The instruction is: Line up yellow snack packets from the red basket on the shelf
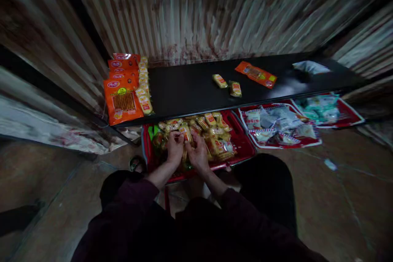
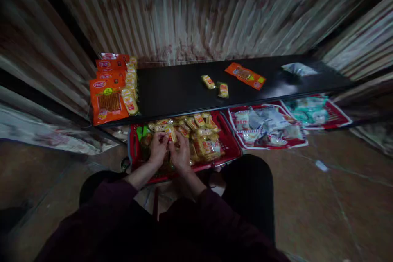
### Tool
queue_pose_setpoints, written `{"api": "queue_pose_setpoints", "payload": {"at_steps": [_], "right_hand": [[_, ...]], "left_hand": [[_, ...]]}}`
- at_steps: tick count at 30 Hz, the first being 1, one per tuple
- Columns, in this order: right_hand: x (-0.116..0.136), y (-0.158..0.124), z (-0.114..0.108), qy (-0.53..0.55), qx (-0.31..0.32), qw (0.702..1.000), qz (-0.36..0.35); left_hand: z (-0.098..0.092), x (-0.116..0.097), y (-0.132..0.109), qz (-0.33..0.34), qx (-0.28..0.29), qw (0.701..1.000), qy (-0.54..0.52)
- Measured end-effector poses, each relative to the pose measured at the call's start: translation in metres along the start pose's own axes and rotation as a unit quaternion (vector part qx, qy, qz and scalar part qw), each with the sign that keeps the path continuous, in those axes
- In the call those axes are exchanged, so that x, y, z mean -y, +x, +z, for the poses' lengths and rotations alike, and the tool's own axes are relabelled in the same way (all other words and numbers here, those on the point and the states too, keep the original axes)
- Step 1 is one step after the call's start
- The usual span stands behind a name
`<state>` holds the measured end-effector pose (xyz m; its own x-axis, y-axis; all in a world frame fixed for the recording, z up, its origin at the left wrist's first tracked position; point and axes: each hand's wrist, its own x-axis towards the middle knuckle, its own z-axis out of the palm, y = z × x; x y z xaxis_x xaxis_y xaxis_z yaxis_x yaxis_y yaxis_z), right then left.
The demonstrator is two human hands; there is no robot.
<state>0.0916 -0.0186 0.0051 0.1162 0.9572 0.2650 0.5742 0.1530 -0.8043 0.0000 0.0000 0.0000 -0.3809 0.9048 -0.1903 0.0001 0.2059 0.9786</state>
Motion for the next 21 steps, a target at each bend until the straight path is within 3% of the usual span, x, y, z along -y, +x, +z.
{"api": "queue_pose_setpoints", "payload": {"at_steps": [21], "right_hand": [[0.025,0.008,-0.011,0.013,0.02,0.996,-0.081]], "left_hand": [[0.001,-0.021,-0.013,0.001,-0.001,0.99,-0.142]]}}
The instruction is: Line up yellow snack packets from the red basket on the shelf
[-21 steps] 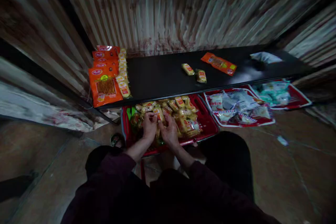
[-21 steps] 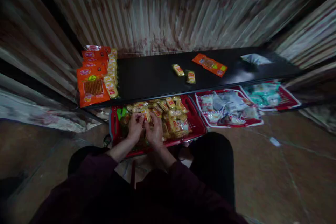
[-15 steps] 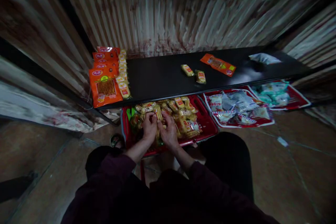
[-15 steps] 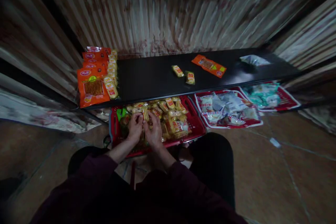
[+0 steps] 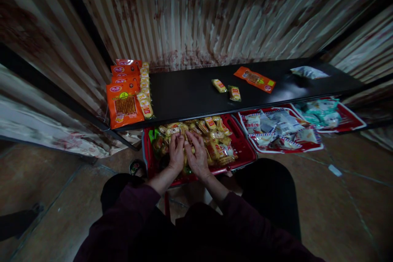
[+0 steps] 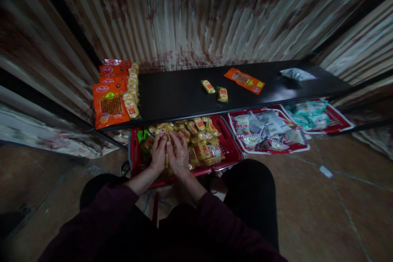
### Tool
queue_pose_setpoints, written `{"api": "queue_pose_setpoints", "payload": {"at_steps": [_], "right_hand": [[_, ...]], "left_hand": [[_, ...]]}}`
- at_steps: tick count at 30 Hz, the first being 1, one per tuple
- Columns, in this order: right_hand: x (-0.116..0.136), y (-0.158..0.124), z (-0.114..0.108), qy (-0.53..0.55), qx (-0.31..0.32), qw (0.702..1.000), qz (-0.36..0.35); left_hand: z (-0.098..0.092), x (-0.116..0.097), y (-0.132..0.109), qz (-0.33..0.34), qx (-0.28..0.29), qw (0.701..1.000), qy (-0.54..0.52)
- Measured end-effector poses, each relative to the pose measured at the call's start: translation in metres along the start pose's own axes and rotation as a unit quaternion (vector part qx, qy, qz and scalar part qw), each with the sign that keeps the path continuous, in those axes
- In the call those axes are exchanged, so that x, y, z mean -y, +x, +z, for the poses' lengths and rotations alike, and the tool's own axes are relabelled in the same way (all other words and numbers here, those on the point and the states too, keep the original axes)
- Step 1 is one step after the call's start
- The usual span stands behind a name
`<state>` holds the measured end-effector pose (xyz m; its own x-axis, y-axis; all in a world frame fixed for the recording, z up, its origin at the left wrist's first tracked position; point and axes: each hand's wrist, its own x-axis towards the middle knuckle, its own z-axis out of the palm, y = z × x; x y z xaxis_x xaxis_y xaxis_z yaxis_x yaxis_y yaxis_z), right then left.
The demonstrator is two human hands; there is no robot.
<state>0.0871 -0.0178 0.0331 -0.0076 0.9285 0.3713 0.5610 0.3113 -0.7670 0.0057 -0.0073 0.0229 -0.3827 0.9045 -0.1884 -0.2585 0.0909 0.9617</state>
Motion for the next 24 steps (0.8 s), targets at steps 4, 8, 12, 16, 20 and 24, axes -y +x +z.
{"api": "queue_pose_setpoints", "payload": {"at_steps": [4,8,12,16,20,24], "right_hand": [[0.001,0.003,0.0,-0.005,-0.004,1.0,-0.016],[0.004,0.008,-0.002,-0.01,-0.008,0.999,-0.029],[0.008,0.016,-0.003,-0.009,-0.015,0.999,-0.044],[0.012,0.03,-0.004,-0.005,-0.018,0.998,-0.06],[0.016,0.046,-0.002,-0.01,-0.018,0.997,-0.072],[0.016,0.06,0.003,-0.009,-0.019,0.996,-0.083]], "left_hand": [[0.003,-0.006,0.002,0.006,0.008,1.0,-0.009],[0.008,-0.009,0.005,0.008,0.012,1.0,-0.028],[0.014,-0.015,0.011,-0.004,0.013,0.998,-0.059],[0.018,-0.031,0.019,0.013,0.026,0.998,-0.057],[0.019,-0.046,0.029,0.02,0.031,0.998,-0.054],[0.021,-0.05,0.04,0.019,0.018,0.998,-0.059]]}}
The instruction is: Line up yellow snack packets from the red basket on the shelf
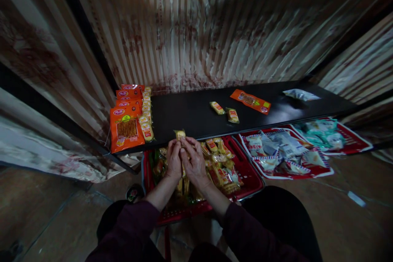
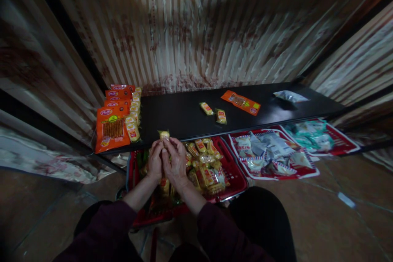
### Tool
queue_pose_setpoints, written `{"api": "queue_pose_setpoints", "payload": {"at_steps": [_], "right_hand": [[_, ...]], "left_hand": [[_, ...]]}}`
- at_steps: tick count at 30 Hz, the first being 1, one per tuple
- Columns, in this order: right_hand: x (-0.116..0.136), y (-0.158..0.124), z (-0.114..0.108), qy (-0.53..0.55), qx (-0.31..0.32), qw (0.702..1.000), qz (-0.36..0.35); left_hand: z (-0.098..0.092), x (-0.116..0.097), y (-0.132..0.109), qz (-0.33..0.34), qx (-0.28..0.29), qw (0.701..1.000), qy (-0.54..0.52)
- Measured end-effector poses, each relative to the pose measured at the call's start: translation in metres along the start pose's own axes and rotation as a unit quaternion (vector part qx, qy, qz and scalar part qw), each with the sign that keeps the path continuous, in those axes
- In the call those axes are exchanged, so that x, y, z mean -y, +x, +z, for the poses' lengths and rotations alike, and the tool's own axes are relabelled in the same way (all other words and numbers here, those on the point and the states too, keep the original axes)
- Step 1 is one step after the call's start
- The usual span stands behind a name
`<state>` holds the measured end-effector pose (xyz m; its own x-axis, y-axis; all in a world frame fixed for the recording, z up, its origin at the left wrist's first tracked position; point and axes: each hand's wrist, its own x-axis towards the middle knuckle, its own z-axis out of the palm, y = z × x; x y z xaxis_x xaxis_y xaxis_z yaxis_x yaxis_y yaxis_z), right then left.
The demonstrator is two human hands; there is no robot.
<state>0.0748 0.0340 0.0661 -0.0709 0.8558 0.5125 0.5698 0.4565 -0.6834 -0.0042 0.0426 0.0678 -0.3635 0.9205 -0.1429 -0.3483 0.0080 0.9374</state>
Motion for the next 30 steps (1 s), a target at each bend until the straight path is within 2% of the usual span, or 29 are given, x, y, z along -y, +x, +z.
{"api": "queue_pose_setpoints", "payload": {"at_steps": [7,13,18,23,30], "right_hand": [[-0.005,0.019,0.005,0.008,0.011,1.0,-0.014],[-0.007,0.035,0.01,0.006,0.009,1.0,-0.019],[-0.008,0.045,0.018,0.011,0.012,1.0,-0.025],[-0.012,0.054,0.025,0.014,0.023,0.999,-0.024],[-0.016,0.068,0.037,0.025,0.024,0.999,-0.016]], "left_hand": [[0.003,0.007,0.022,-0.025,-0.021,0.997,-0.071],[0.006,0.011,0.038,-0.074,-0.03,0.982,-0.169],[0.009,0.006,0.05,-0.111,-0.049,0.965,-0.232],[0.011,-0.003,0.06,-0.181,-0.056,0.934,-0.303],[0.01,-0.012,0.077,-0.184,-0.042,0.923,-0.334]]}}
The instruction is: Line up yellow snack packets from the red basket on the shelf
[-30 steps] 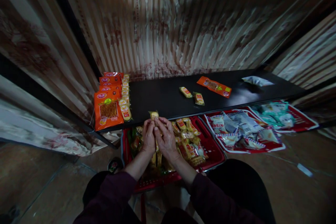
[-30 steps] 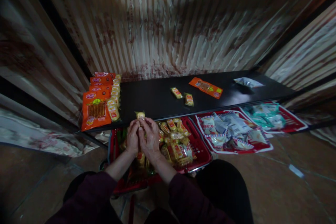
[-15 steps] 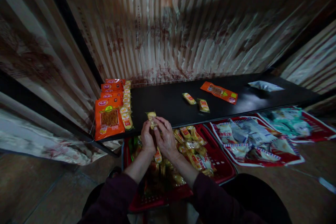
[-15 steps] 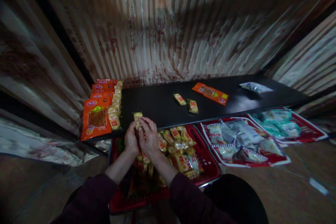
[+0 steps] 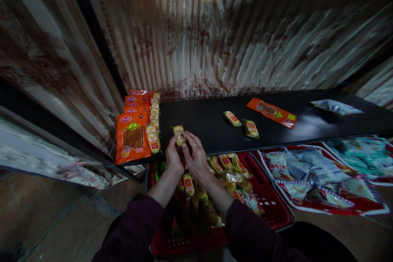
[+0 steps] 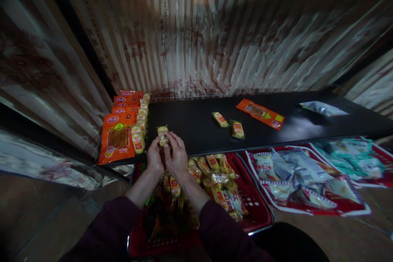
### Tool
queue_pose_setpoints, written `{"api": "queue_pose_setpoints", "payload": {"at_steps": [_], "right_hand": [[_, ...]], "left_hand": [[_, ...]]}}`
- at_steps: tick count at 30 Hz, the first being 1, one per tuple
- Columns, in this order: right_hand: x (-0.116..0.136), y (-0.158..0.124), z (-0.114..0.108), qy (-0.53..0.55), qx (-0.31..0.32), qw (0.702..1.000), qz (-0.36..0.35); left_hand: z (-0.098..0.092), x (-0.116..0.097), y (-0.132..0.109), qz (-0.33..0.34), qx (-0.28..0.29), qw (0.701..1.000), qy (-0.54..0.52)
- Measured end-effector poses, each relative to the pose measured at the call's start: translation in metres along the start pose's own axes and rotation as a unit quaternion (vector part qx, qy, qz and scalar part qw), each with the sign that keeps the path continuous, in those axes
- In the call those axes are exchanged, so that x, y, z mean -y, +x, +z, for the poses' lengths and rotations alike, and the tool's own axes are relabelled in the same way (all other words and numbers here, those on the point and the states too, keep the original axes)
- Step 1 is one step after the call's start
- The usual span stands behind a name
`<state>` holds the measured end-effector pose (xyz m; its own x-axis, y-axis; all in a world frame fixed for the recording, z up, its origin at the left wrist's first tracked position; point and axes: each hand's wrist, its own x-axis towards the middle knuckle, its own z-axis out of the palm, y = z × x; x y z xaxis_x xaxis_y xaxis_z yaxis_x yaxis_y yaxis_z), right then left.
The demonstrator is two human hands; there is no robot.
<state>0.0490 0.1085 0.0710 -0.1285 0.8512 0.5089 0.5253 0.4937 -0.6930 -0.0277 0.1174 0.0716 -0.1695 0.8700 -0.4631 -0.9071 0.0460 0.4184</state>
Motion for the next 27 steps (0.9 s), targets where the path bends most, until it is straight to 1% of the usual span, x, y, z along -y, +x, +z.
{"api": "queue_pose_setpoints", "payload": {"at_steps": [6,13,16,20,27], "right_hand": [[-0.008,0.009,0.012,0.01,0.003,1.0,-0.003],[-0.015,0.017,0.017,0.023,0.011,1.0,-0.005],[-0.017,0.019,0.017,0.036,0.019,0.999,-0.01],[-0.022,0.022,0.018,0.044,0.024,0.999,-0.015],[-0.029,0.025,0.022,0.056,0.037,0.998,-0.007]], "left_hand": [[0.003,-0.008,0.01,-0.005,0.013,1.0,0.009],[0.005,-0.014,0.013,-0.021,0.01,1.0,0.004],[0.004,-0.013,0.015,-0.006,0.005,1.0,0.022],[0.002,-0.009,0.02,0.029,0.015,0.999,0.039],[0.0,-0.005,0.029,0.049,0.006,0.998,0.036]]}}
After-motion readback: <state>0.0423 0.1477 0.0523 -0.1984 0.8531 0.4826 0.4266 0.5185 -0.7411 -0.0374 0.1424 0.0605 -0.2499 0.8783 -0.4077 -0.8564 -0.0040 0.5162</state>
